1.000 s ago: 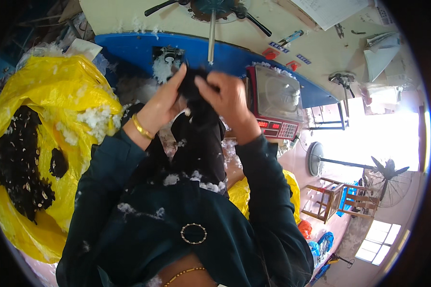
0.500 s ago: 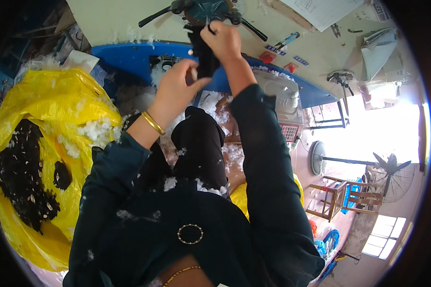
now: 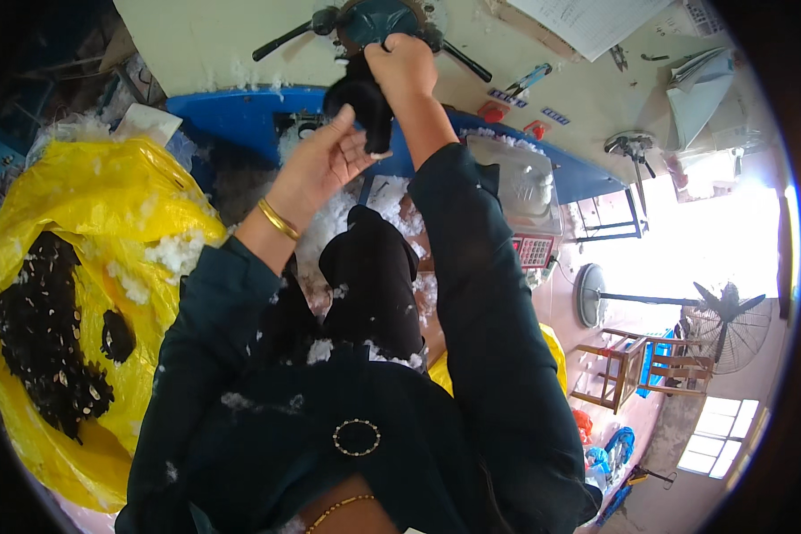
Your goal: The person repeatedly stuffs white cotton-like material into small black plush toys using a manual press tool. After each stuffing, the person places the finished toy into a yellow bag and retrieves another empty toy to continue the process.
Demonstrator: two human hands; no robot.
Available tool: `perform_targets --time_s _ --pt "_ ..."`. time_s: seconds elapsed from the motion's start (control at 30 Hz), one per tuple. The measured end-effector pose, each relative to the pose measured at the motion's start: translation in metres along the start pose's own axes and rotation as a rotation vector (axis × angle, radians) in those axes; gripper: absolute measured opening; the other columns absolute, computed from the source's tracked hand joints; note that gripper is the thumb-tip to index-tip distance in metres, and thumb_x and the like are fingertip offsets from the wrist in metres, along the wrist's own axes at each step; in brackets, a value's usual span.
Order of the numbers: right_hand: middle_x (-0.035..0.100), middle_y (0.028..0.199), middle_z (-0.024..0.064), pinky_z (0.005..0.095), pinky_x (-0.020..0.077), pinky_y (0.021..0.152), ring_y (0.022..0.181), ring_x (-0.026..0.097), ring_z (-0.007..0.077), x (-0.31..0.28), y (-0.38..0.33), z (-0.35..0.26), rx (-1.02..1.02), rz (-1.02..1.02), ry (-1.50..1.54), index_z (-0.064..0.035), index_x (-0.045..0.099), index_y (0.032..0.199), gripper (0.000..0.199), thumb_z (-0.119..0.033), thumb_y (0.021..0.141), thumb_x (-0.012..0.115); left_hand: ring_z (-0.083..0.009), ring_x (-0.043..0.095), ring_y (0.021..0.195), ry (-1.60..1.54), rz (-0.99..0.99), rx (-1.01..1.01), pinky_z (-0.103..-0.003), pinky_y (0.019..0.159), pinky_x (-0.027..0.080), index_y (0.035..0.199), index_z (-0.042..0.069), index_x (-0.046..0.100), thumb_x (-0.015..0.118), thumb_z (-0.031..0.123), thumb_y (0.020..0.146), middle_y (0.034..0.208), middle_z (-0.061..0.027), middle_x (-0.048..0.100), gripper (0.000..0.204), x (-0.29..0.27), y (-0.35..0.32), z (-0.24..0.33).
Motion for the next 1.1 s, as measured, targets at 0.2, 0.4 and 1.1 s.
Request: perform_targets --time_s 0.2,0.4,1.1 --pt "0.06 0.068 0.0181 0.0443 0.0461 0.058 0.068 0.059 0.039 -0.015 -0.035 -0.011 -0.014 -0.043 -0.066 -0.0041 0.058 0.065 0.028 -0.031 0.072 0.061 -0.0125 0.061 0.079 0.987 0.228 0.374 -0.024 0.074 0.049 0.104 -0.001 0.058 0.067 0.009 0.086 0.093 -0.0086 0.067 0.022 0.012 -0.027 -0.01" --pt "0.056 0.065 0.0201 0.0436 0.0441 0.056 0.063 0.056 0.0395 -0.034 -0.077 -0.028 -0.004 -0.298 0.017 -0.0016 0.056 0.063 0.033 -0.032 0.073 0.063 -0.0281 0.062 0.067 1.355 0.258 0.647 -0.035 0.06 0.048 0.091 -0.004 0.059 0.068 0.018 0.085 0.073 -0.0174 0.064 0.024 0.035 -0.069 0.013" --pt "0.028 0.056 0.003 0.029 0.0281 0.046 0.055 0.027 0.0097 -0.021 -0.086 0.009 -0.111 -0.134 0.604 -0.0022 0.04 0.061 0.034 -0.009 0.083 0.065 -0.0117 0.058 0.097 0.24 0.031 0.176 -0.026 0.086 0.047 0.115 0.003 0.057 0.064 0.004 0.087 0.109 -0.0028 0.061 0.029 0.004 -0.038 -0.013"
Point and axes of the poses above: each hand's wrist, its own y-axis towards the middle knuckle, its own x-axis out of the palm, z = x × y, the point moved 8 cm from there along y, towards the middle knuckle
